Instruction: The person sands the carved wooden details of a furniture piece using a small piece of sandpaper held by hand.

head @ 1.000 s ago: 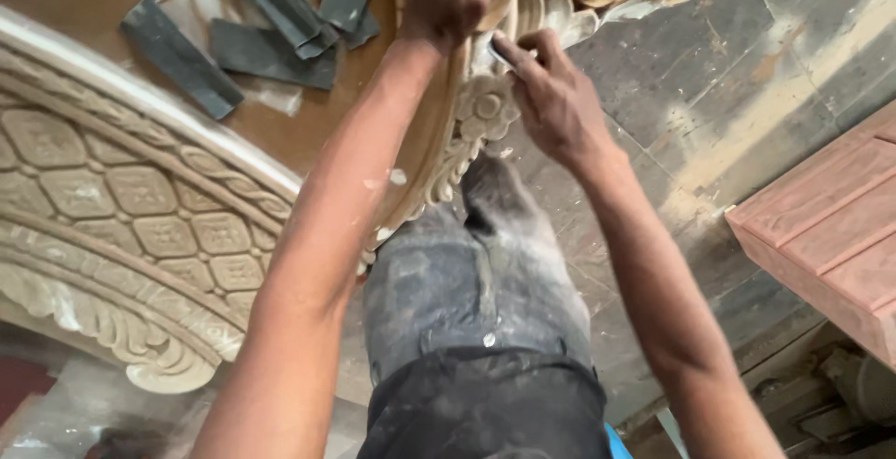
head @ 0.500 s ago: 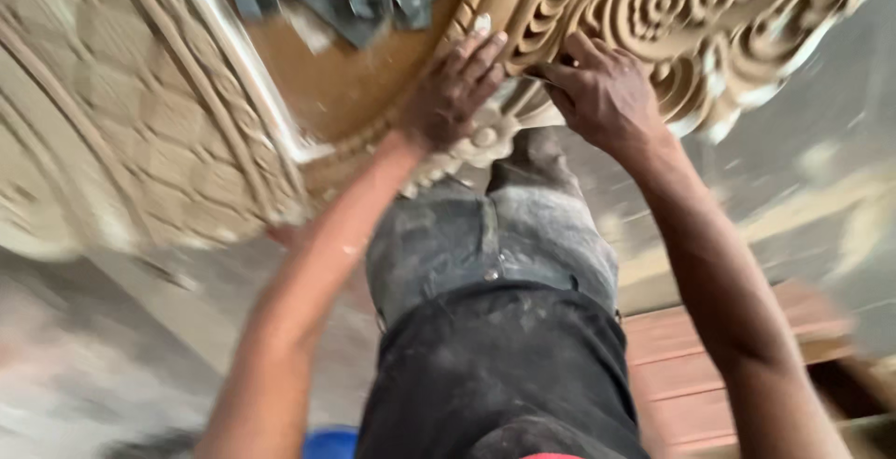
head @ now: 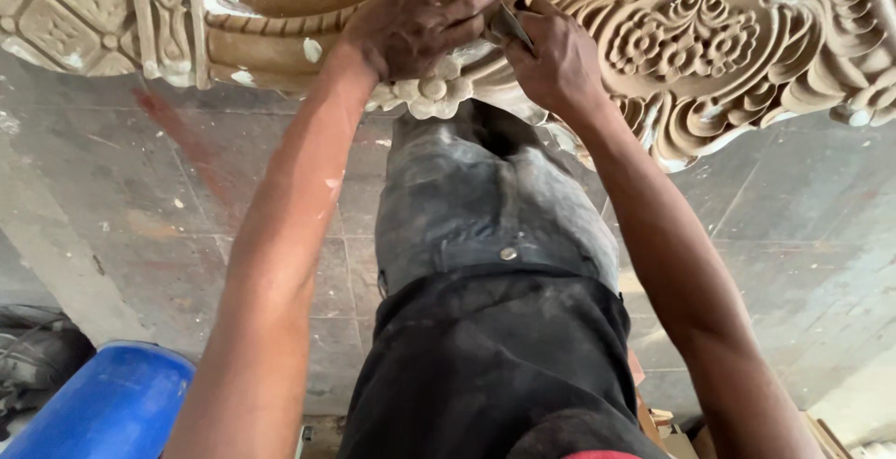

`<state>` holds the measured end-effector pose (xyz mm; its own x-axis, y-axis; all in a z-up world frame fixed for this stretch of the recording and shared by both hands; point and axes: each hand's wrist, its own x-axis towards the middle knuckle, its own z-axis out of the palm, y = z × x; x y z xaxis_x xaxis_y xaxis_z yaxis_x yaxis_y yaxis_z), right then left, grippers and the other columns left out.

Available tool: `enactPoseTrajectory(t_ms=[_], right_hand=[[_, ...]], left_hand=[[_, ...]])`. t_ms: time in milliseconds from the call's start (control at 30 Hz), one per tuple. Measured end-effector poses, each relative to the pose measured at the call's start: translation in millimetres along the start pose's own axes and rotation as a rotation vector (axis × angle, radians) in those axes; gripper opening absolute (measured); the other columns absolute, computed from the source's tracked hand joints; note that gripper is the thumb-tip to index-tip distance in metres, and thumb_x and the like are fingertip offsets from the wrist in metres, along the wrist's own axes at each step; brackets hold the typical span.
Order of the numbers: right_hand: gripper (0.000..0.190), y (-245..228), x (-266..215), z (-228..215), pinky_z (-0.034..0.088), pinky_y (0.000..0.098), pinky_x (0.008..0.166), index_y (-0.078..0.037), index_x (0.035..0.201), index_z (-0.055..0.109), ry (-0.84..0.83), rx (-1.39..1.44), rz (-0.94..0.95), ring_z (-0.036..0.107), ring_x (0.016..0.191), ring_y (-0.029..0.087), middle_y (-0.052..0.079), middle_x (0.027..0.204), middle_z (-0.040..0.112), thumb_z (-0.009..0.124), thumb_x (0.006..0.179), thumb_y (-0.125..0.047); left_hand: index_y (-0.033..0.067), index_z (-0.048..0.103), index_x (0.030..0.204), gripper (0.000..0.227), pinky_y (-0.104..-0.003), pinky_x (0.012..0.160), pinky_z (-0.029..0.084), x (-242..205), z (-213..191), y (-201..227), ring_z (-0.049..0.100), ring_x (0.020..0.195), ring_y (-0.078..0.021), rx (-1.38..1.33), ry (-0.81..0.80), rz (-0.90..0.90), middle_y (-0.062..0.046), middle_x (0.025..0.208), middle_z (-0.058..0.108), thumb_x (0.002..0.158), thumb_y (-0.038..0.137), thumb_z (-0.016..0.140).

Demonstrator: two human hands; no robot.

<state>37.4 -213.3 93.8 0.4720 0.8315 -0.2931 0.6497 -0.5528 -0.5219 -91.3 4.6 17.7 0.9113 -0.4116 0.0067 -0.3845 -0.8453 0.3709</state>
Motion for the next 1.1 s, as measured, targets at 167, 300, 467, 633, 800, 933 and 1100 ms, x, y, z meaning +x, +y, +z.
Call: enactPoseTrajectory(t_ms=[167, 300, 467, 633, 800, 933, 1100], right_hand=[[0.016, -5.5, -5.3, -42.3, 0.047, 0.0349, 0.040, -0.008, 0.109, 0.078, -0.183, -0.092, 0.041, 0.054, 0.055, 0.020, 0.012, 0.108, 0.067, 0.065, 0.106, -0.015], [0.017, -20.9, -2.0, -38.5, 0.045, 0.0382, 0.042, -0.001, 0.098, 0.075, -0.153, -0.208, 0.079, 0.052, 0.055, 0.020, 0.013, 0.097, 0.064, 0.065, 0.106, -0.011], [0.006, -26.8, -3.5, 9.7, 0.048, 0.0388, 0.059, 0.001, 0.093, 0.070, 0.109, -0.035, 0.094, 0.056, 0.070, 0.017, 0.010, 0.102, 0.065, 0.070, 0.094, -0.005], [0.021, -23.4, -10.0, 21.4, 0.046, 0.0317, 0.045, 0.000, 0.114, 0.075, 0.160, 0.163, 0.160, 0.056, 0.069, 0.015, 0.011, 0.107, 0.065, 0.063, 0.097, -0.005], [0.047, -21.3, 5.7, -45.6, 0.041, 0.0340, 0.041, -0.001, 0.082, 0.074, -0.293, -0.465, 0.171, 0.050, 0.054, 0.017, 0.008, 0.096, 0.067, 0.058, 0.112, -0.033], [0.016, -23.3, 13.2, -64.3, 0.048, 0.0359, 0.055, -0.015, 0.097, 0.081, -0.161, -0.626, -0.100, 0.057, 0.063, 0.015, 0.011, 0.099, 0.067, 0.066, 0.102, -0.018], [0.022, -19.2, 0.8, -48.7, 0.048, 0.0384, 0.056, -0.007, 0.098, 0.079, -0.267, -0.427, 0.038, 0.057, 0.062, 0.018, 0.009, 0.106, 0.069, 0.063, 0.110, -0.016]], left_hand=[[0.0230, 0.054, 0.153, 0.043, -0.042, 0.132, 0.018, -4.4, 1.1, -2.5, 0.030, 0.156, -0.0238, 0.092, 0.069, 0.020, 0.002, 0.173, 0.036, 0.111, 0.033, 0.047], [0.0141, 0.057, 0.145, 0.039, -0.045, 0.129, 0.024, -4.3, 0.8, -8.7, 0.031, 0.156, -0.0296, -0.015, 0.086, 0.026, -0.006, 0.170, 0.038, 0.109, 0.028, 0.049], [0.0018, 0.059, 0.140, 0.045, -0.052, 0.121, 0.031, -7.7, -0.7, -8.0, 0.034, 0.148, -0.0394, -0.066, 0.202, -0.049, -0.021, 0.160, 0.044, 0.105, 0.028, 0.053], [-0.0010, 0.058, 0.135, 0.041, -0.050, 0.126, 0.031, -10.4, -0.4, -3.8, 0.033, 0.151, -0.0381, -0.043, 0.261, -0.054, -0.022, 0.157, 0.046, 0.107, 0.029, 0.057], [-0.0015, 0.057, 0.137, 0.042, -0.050, 0.127, 0.031, -11.9, -4.2, -5.6, 0.032, 0.153, -0.0380, -0.036, 0.263, -0.060, -0.023, 0.155, 0.045, 0.105, 0.026, 0.059], [0.0001, 0.055, 0.140, 0.043, -0.049, 0.127, 0.030, -10.4, -6.3, -7.5, 0.031, 0.154, -0.0375, -0.043, 0.246, -0.071, -0.021, 0.158, 0.043, 0.106, 0.025, 0.058], [-0.0018, 0.054, 0.141, 0.051, -0.052, 0.122, 0.031, -11.6, -8.7, -3.8, 0.031, 0.149, -0.0405, -0.106, 0.232, -0.075, -0.025, 0.159, 0.042, 0.101, 0.030, 0.057]])
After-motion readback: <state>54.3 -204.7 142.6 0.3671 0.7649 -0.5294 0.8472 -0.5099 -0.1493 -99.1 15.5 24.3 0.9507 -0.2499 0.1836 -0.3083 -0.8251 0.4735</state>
